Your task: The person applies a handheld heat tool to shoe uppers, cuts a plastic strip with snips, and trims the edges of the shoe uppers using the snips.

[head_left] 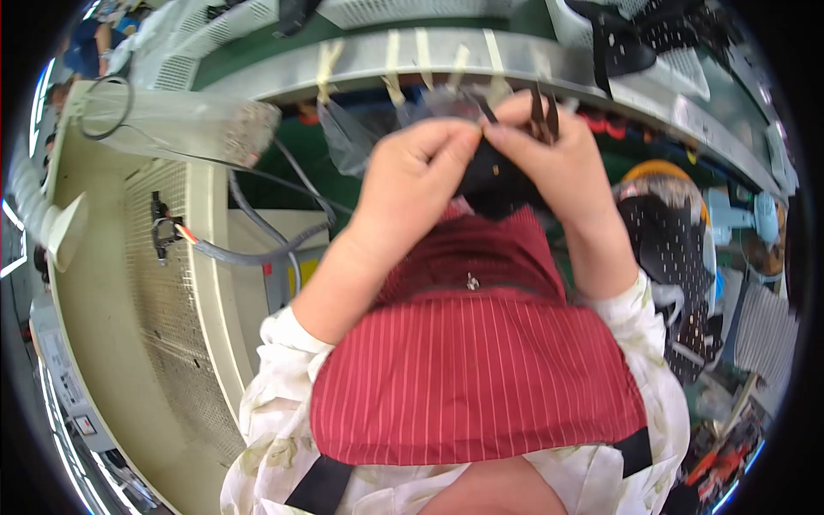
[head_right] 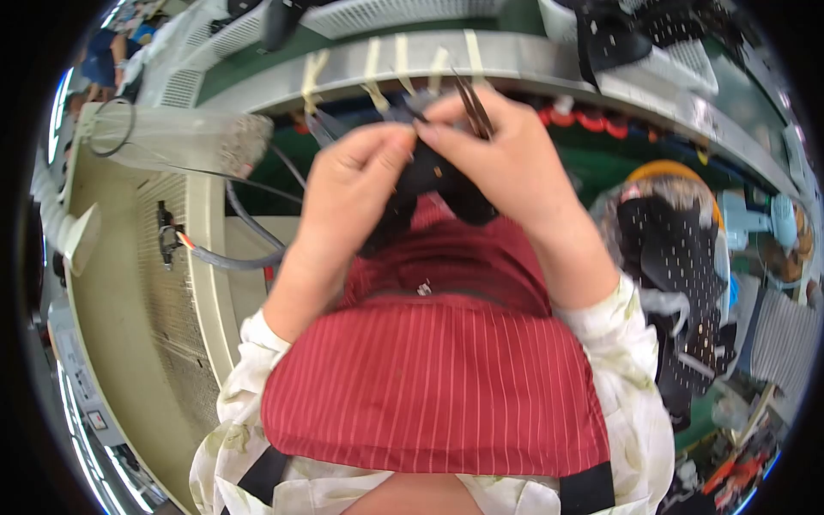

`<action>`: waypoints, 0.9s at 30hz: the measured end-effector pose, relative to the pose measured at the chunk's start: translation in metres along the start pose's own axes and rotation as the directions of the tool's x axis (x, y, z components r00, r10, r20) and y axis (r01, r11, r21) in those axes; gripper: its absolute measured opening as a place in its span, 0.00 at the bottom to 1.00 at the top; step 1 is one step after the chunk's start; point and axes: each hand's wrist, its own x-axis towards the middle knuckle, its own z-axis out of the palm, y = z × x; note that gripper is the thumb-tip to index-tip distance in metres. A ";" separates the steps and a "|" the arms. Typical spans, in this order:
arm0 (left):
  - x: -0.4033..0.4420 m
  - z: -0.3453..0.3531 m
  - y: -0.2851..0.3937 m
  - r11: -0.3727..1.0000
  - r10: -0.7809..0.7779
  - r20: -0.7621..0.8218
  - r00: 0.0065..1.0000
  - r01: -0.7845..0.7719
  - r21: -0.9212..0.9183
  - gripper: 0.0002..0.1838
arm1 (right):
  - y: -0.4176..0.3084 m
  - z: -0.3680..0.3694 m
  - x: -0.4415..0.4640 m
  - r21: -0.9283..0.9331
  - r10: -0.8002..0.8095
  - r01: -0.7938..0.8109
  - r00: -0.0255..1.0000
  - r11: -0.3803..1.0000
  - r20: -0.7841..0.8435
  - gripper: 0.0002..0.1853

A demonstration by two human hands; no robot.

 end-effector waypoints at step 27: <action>-0.021 -0.120 0.081 0.722 0.472 -0.470 0.746 -0.021 0.691 0.11 | 0.030 -0.259 -0.090 -0.062 -0.085 0.060 0.530 0.996 -0.844 0.12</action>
